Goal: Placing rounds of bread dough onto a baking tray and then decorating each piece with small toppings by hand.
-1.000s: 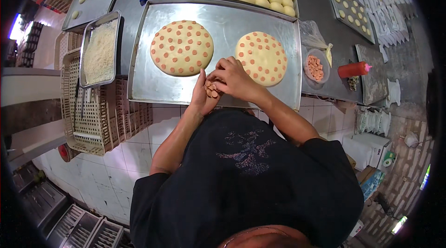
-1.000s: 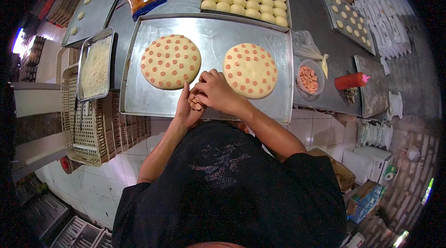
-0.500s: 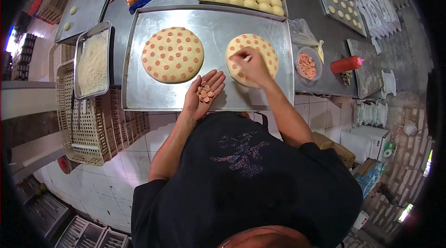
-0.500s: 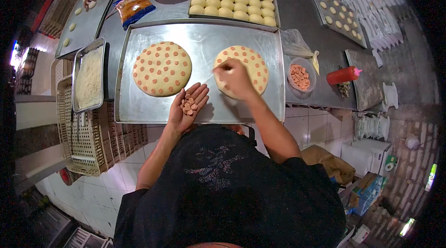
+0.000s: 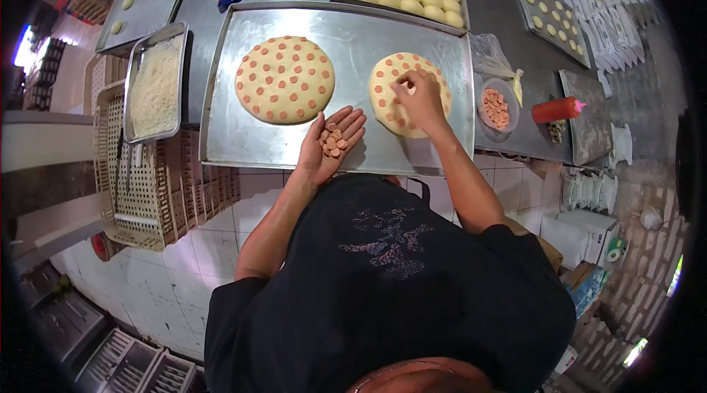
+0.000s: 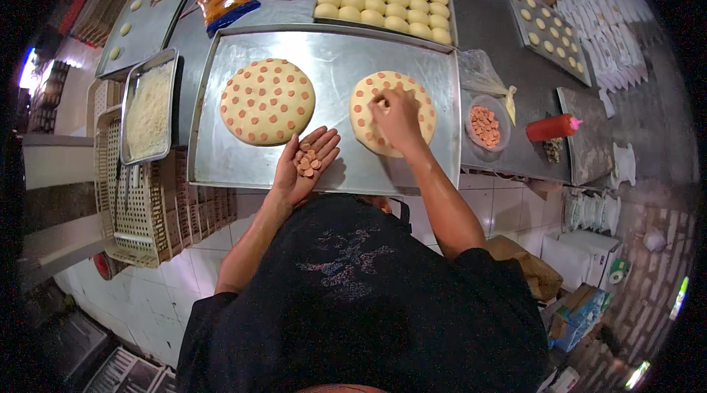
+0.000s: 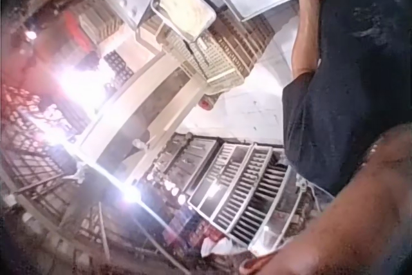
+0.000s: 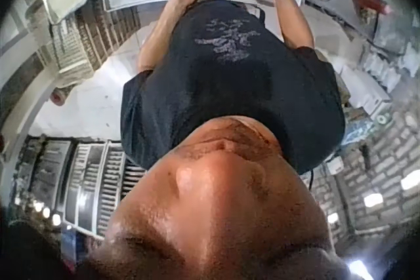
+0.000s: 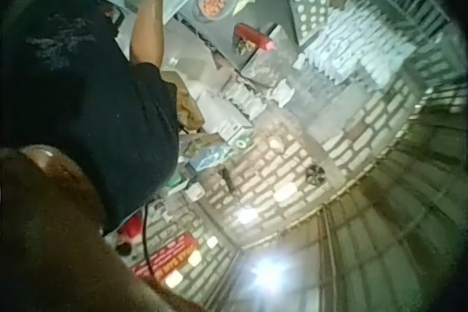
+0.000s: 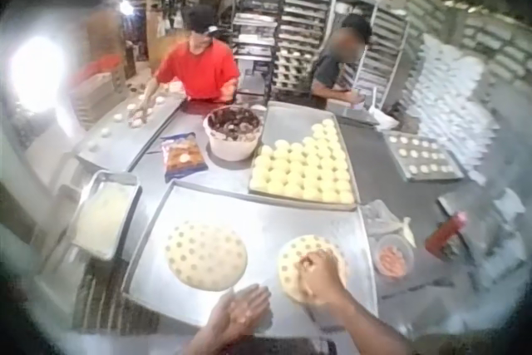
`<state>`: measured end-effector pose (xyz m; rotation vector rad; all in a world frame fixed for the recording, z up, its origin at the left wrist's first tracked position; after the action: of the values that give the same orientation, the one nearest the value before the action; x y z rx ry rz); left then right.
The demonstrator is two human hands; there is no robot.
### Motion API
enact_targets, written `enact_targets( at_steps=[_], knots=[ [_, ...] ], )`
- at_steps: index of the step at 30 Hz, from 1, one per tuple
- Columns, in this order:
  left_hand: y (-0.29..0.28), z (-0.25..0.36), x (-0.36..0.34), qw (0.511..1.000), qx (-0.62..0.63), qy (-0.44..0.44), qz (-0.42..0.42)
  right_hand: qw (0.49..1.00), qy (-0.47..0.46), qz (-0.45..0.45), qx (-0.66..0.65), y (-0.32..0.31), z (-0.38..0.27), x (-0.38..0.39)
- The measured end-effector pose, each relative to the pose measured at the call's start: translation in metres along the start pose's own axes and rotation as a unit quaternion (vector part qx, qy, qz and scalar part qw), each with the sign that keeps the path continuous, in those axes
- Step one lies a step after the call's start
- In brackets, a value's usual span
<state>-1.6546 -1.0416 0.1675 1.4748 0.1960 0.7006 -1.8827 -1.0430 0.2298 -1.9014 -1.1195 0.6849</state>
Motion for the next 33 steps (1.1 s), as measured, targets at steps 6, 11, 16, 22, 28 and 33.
enact_targets(
  at_steps=[6,11,16,22,28,33],
  knots=[
    [-0.013,-0.004,-0.001,0.999,-0.027,0.0,0.045,0.942,-0.275,-0.15,-0.123,0.024,-0.148,0.062],
    [-0.024,-0.002,0.001,1.0,-0.016,-0.006,0.009,0.937,-0.306,-0.158,-0.066,0.044,-0.166,0.075],
    [-0.032,-0.003,0.006,0.991,-0.06,0.011,0.116,0.932,-0.322,-0.166,-0.029,0.05,-0.17,0.076],
    [-0.026,-0.005,0.002,0.998,-0.034,0.001,0.061,0.939,-0.302,-0.154,-0.062,0.035,-0.168,0.071],
    [-0.001,-0.005,0.001,0.999,-0.038,0.005,-0.002,0.922,-0.087,-0.219,-0.306,0.028,-0.117,0.057],
    [0.002,-0.003,0.0,1.0,-0.007,0.008,-0.001,0.911,0.096,-0.125,-0.381,0.011,0.0,0.037]
  ],
)
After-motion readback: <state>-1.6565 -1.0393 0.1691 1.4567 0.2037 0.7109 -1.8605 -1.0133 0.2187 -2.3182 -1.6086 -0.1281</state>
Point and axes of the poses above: each hand's wrist, its own x-axis away from the middle knuckle, its own y-axis out of the palm, z = x × y, the point moved 10 cm from there along -x, towards the middle knuckle, and after that the axes turned 2 degrees about -z, right-handed, at the moved point
